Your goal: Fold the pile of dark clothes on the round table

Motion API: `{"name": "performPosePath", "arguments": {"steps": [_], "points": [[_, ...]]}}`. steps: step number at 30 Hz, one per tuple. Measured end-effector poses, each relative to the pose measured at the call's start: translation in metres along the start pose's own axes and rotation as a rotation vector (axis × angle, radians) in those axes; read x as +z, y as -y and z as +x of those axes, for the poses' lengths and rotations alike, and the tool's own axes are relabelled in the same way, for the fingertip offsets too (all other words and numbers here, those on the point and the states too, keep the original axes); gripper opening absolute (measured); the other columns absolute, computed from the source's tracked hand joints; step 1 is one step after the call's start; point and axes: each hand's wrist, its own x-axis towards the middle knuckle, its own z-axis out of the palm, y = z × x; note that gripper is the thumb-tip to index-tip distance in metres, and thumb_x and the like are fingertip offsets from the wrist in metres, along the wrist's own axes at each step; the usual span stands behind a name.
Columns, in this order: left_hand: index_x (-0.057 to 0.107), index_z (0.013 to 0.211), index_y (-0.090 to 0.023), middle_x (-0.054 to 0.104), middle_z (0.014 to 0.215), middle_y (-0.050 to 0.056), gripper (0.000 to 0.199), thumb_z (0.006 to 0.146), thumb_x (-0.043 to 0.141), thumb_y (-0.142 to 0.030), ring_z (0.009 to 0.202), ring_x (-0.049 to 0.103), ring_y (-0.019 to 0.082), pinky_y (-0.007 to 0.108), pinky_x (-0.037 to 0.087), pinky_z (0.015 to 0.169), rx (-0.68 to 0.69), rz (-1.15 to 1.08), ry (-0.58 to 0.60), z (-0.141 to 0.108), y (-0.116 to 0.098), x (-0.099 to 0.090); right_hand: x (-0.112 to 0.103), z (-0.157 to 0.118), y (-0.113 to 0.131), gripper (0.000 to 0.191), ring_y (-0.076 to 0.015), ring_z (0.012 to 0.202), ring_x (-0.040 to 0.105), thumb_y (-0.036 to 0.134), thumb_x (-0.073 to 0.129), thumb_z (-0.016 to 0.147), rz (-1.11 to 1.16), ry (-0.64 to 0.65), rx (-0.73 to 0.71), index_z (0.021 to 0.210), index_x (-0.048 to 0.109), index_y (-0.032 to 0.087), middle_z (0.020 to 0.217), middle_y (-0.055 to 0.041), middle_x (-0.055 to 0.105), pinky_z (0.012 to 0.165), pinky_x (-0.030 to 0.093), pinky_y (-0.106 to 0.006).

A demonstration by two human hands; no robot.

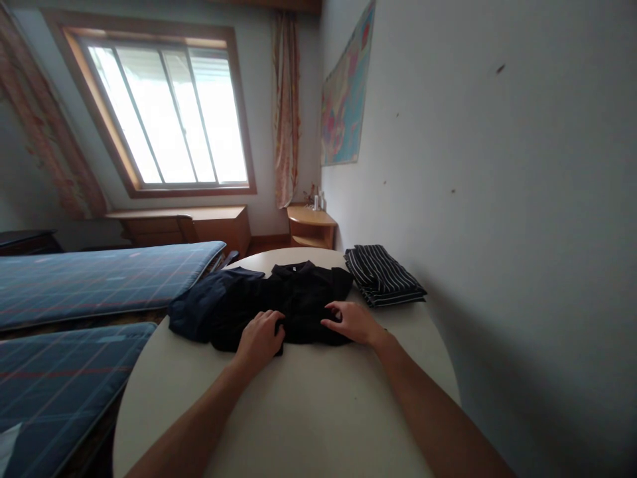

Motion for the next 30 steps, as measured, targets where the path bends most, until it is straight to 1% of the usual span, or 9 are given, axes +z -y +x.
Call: {"name": "performPosePath", "arguments": {"steps": [4, 7, 13, 15, 18, 23, 25, 27, 30], "points": [[0.065, 0.097, -0.021, 0.07, 0.099, 0.006, 0.023, 0.085, 0.046, -0.019, 0.094, 0.064, 0.022, 0.031, 0.046, 0.086, -0.061, -0.132, -0.142, 0.004, 0.01, -0.011, 0.0, 0.003, -0.002, 0.03, -0.0195, 0.082, 0.068, 0.044, 0.067, 0.084, 0.004, 0.044, 0.01, 0.102, 0.073, 0.021, 0.09, -0.0053, 0.074, 0.075, 0.048, -0.028], [0.063, 0.094, -0.021, 0.069, 0.088, 0.004, 0.022, 0.082, 0.044, -0.022, 0.082, 0.064, 0.021, 0.031, 0.047, 0.08, -0.085, -0.292, -0.225, 0.009, 0.018, -0.024, -0.005, 0.004, -0.001, 0.02, -0.0175, 0.079, 0.066, 0.036, 0.065, 0.086, 0.025, -0.012, -0.059, 0.093, 0.073, 0.02, 0.088, -0.0044, 0.072, 0.074, 0.047, -0.027], [0.06, 0.073, -0.021, 0.058, 0.07, 0.001, 0.022, 0.069, 0.043, -0.034, 0.073, 0.055, 0.02, 0.029, 0.046, 0.071, -0.046, -0.626, -0.107, 0.014, 0.029, -0.053, -0.028, 0.001, 0.01, 0.022, -0.0165, 0.075, 0.063, 0.035, 0.058, 0.09, 0.213, -0.166, -0.083, 0.099, 0.066, 0.018, 0.084, -0.0037, 0.07, 0.072, 0.045, -0.028], [0.061, 0.073, -0.021, 0.056, 0.069, 0.001, 0.023, 0.067, 0.045, -0.035, 0.07, 0.054, 0.02, 0.028, 0.046, 0.067, -0.097, -0.695, 0.033, 0.008, 0.03, -0.062, -0.037, -0.006, 0.016, 0.022, -0.0156, 0.073, 0.061, 0.037, 0.058, 0.09, 0.27, -0.15, -0.093, 0.098, 0.066, 0.018, 0.081, -0.0024, 0.069, 0.068, 0.044, -0.026], [0.066, 0.077, -0.023, 0.057, 0.07, 0.0, 0.023, 0.066, 0.049, -0.033, 0.068, 0.052, 0.018, 0.026, 0.044, 0.061, -0.13, -0.722, 0.402, -0.012, 0.029, -0.072, -0.048, -0.025, 0.029, 0.022, -0.0127, 0.065, 0.055, 0.038, 0.061, 0.088, 0.326, -0.045, -0.131, 0.095, 0.068, 0.019, 0.072, 0.0004, 0.065, 0.06, 0.04, -0.023], [0.068, 0.078, -0.023, 0.063, 0.071, -0.003, 0.014, 0.07, 0.058, -0.03, 0.064, 0.053, 0.015, 0.023, 0.042, 0.057, -0.02, -0.682, 1.072, -0.045, 0.022, -0.086, -0.055, -0.07, 0.058, 0.025, -0.0089, 0.057, 0.051, 0.04, 0.068, 0.083, 0.404, 0.396, -0.163, 0.094, 0.073, 0.019, 0.065, 0.003, 0.062, 0.054, 0.037, -0.019], [0.068, 0.089, -0.024, 0.07, 0.088, -0.001, 0.022, 0.075, 0.063, -0.04, 0.065, 0.059, 0.015, 0.023, 0.044, 0.055, -0.04, -0.756, 1.235, -0.049, 0.021, -0.088, -0.054, -0.084, 0.07, 0.029, -0.0088, 0.059, 0.055, 0.043, 0.072, 0.079, 0.425, 0.613, -0.173, 0.095, 0.075, 0.02, 0.068, 0.0028, 0.065, 0.055, 0.039, -0.018], [0.066, 0.1, -0.023, 0.07, 0.107, 0.004, 0.036, 0.079, 0.061, -0.052, 0.072, 0.066, 0.019, 0.026, 0.049, 0.056, -0.08, -0.842, 1.189, -0.046, 0.024, -0.084, -0.052, -0.094, 0.08, 0.035, -0.0089, 0.058, 0.057, 0.048, 0.075, 0.075, 0.43, 0.834, -0.152, 0.096, 0.075, 0.02, 0.069, 0.0029, 0.067, 0.054, 0.041, -0.017], [0.065, 0.104, -0.021, 0.067, 0.11, 0.007, 0.039, 0.084, 0.056, -0.053, 0.088, 0.068, 0.024, 0.03, 0.053, 0.066, -0.056, -0.734, 0.694, -0.033, 0.036, -0.067, -0.048, -0.097, 0.087, 0.039, -0.0095, 0.057, 0.058, 0.052, 0.069, 0.08, 0.446, 1.031, -0.089, 0.102, 0.074, 0.02, 0.071, 0.0019, 0.069, 0.054, 0.044, -0.017]]}}
